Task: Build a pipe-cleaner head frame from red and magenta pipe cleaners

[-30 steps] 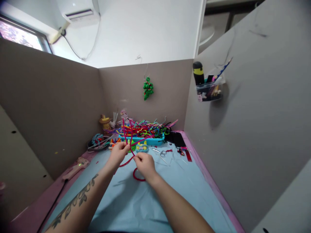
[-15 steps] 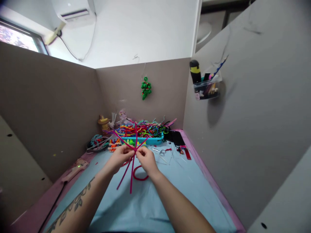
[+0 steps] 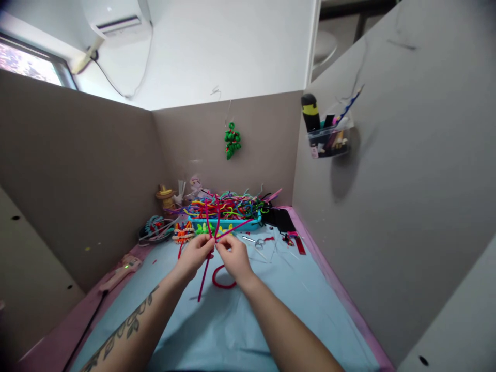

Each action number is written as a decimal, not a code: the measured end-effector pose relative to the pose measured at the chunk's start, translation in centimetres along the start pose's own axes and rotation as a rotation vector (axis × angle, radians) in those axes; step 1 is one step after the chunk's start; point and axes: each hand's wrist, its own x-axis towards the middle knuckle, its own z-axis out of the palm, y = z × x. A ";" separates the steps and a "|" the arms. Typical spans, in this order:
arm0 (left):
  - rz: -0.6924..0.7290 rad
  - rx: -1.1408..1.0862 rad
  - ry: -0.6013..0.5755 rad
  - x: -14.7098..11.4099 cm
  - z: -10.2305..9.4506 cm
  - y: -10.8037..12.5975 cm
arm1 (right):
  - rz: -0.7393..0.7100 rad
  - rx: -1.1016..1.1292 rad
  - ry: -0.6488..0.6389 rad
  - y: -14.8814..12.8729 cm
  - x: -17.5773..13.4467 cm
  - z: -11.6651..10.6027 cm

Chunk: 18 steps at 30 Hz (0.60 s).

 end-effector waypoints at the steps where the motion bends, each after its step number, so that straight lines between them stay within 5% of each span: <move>1: -0.019 -0.008 -0.001 -0.1 0.1 0.0 | 0.031 0.059 -0.022 0.2 0.0 0.1; 8: -0.052 0.020 -0.020 -0.6 0.5 0.7 | 0.114 0.218 -0.091 0.7 0.2 0.1; 18: -0.089 -0.045 -0.013 -0.6 0.6 0.5 | 0.020 0.040 -0.081 0.6 0.3 -0.4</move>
